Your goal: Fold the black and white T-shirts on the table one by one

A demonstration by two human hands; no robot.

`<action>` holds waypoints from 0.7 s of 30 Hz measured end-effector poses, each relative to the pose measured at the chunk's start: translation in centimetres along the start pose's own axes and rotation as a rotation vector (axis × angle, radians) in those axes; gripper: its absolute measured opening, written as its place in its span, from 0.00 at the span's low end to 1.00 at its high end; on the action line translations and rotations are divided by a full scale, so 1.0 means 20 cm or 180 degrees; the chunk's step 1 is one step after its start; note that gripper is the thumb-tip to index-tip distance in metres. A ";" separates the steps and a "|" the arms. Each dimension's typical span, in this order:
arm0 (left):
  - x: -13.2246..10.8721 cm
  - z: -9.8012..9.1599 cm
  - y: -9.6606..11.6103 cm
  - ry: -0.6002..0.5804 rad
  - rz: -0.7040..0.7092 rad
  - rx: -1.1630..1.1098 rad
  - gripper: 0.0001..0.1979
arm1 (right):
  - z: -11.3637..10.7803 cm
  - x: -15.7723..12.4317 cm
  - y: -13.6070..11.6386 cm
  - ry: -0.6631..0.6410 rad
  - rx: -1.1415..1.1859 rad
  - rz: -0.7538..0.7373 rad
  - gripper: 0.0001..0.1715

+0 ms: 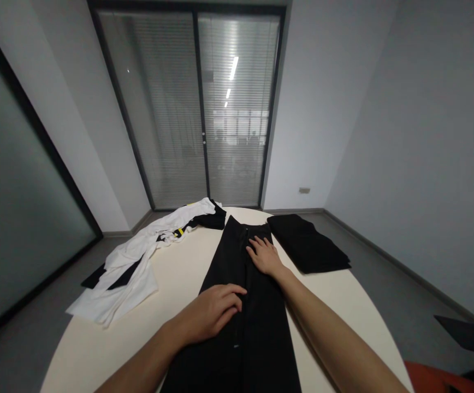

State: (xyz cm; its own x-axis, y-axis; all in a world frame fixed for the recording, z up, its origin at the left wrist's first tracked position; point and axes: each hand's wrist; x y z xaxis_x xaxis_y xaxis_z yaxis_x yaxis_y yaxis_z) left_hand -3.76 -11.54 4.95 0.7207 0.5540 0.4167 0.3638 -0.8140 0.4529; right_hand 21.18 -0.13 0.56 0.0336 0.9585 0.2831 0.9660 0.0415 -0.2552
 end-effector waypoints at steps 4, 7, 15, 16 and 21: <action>0.01 0.02 0.00 -0.0139 0.0023 0.0114 0.09 | 0.00 0.01 0.01 0.0113 0.0078 -0.0006 0.32; 0.00 0.03 -0.01 0.0031 -0.0072 0.0095 0.08 | 0.00 0.02 0.01 0.0147 0.0142 -0.0023 0.30; 0.01 0.08 -0.02 -0.0264 -0.0181 0.0417 0.16 | 0.00 0.01 0.01 0.0314 0.0036 -0.0230 0.28; 0.01 0.08 -0.01 -0.0297 -0.0238 0.0470 0.21 | -0.01 0.01 0.00 0.0333 0.0032 -0.0239 0.28; -0.01 0.09 -0.01 -0.0417 -0.0425 0.0530 0.33 | -0.03 0.03 -0.02 0.0337 0.0093 -0.0273 0.25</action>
State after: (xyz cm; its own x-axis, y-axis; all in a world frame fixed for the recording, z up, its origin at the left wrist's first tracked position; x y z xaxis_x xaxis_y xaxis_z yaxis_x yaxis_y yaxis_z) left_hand -2.88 -11.76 3.45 0.7261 0.6401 0.2512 0.5453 -0.7586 0.3566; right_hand 20.89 0.18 1.38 -0.0204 0.9161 0.4005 0.9587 0.1316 -0.2521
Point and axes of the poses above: each hand's wrist, its own x-axis towards the middle knuckle, its own z-axis out of the palm, y = z × x, and after that the axes turned 11 degrees about y, right-handed
